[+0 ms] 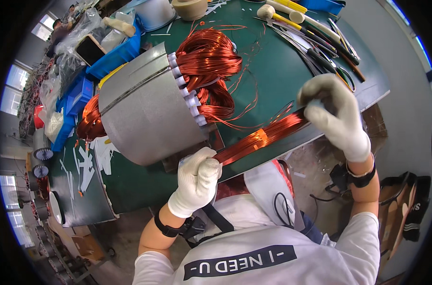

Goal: The person hammers a wooden rod into the motor stator with a mallet, removes the rod, and uses a metal tool to adjust the copper wire coils. They then pick up a new coil of copper wire, untie it, and thread the strands into the stator slots by hand.

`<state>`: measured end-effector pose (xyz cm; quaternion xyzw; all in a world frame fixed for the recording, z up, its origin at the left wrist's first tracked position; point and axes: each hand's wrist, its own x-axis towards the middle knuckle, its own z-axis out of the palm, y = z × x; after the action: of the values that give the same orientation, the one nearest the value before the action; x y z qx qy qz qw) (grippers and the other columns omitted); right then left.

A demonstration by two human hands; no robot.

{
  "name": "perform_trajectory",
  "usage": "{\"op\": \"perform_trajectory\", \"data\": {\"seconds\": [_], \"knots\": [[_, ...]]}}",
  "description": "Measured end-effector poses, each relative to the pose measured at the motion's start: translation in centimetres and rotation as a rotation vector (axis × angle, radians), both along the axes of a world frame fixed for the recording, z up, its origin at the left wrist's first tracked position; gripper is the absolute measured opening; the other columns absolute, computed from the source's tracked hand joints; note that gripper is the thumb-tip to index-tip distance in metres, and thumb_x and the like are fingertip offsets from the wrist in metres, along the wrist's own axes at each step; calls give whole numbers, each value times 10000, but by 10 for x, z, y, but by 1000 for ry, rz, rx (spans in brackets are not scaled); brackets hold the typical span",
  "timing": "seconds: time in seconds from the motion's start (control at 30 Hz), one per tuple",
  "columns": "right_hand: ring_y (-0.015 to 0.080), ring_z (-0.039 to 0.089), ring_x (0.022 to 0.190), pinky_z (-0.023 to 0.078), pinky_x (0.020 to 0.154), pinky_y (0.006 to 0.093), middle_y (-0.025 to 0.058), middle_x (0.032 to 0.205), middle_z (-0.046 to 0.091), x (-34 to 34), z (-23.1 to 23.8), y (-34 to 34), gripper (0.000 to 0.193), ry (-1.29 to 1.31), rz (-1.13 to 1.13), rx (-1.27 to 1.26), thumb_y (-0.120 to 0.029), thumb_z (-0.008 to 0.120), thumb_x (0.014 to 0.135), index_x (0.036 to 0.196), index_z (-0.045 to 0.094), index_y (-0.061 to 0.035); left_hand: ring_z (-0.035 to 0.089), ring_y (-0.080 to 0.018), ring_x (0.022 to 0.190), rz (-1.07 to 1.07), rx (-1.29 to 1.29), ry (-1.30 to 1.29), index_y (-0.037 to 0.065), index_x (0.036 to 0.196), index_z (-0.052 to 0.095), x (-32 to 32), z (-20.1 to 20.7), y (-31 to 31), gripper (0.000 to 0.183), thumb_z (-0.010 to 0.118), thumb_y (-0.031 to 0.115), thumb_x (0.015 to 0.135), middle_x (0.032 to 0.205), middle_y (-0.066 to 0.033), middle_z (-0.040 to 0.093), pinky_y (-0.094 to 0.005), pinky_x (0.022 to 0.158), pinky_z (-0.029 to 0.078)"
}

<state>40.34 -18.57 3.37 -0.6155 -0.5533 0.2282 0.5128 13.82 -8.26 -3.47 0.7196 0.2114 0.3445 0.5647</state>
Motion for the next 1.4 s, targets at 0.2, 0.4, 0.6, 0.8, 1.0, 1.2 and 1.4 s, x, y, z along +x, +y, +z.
{"op": "perform_trajectory", "data": {"seconds": [0.2,0.4,0.6,0.8,1.0,1.2,1.4], "knots": [[342,613,957,490,851,415,190,1062,631,-18,25,25,344,-575,411,309,74,636,670,1006,610,6,427,-107,515,-48,-22,42,16,702,460,0,4,0,638,441,601,955,593,-35,432,-257,473,331],[270,611,682,479,640,364,74,760,616,-25,23,36,184,-541,407,272,32,649,651,801,602,-64,428,-92,502,25,76,61,5,763,504,7,6,-5,594,429,551,985,593,-22,453,-252,465,324],[303,620,793,500,736,421,95,890,639,-46,35,43,249,-839,595,243,14,700,664,881,607,-63,461,-61,518,98,271,47,-53,996,597,14,10,-7,538,473,471,998,648,-27,542,-224,473,343],[309,612,668,490,597,329,104,724,609,-12,31,38,157,-279,415,-35,23,640,687,831,621,-35,472,-45,531,130,127,-54,-85,1120,613,10,4,-6,544,540,435,978,784,-47,633,-205,469,351],[308,535,580,410,544,399,100,651,520,-25,32,43,133,-528,499,169,21,626,658,706,529,-56,711,-262,805,146,286,-47,-58,1078,658,10,5,-7,364,587,282,971,984,-166,715,-308,731,556],[266,549,617,450,574,386,47,745,584,-50,40,53,246,-853,674,234,-133,703,533,732,573,-71,668,-270,688,120,403,-80,-54,1066,660,19,13,-9,321,614,243,953,891,-161,696,-321,624,526],[270,589,581,457,503,366,59,645,560,-48,38,64,171,-683,656,310,-113,712,622,750,599,-120,646,-236,830,-131,37,13,-44,1176,575,-5,17,-1,532,498,448,988,969,-156,662,-362,729,496]]}}
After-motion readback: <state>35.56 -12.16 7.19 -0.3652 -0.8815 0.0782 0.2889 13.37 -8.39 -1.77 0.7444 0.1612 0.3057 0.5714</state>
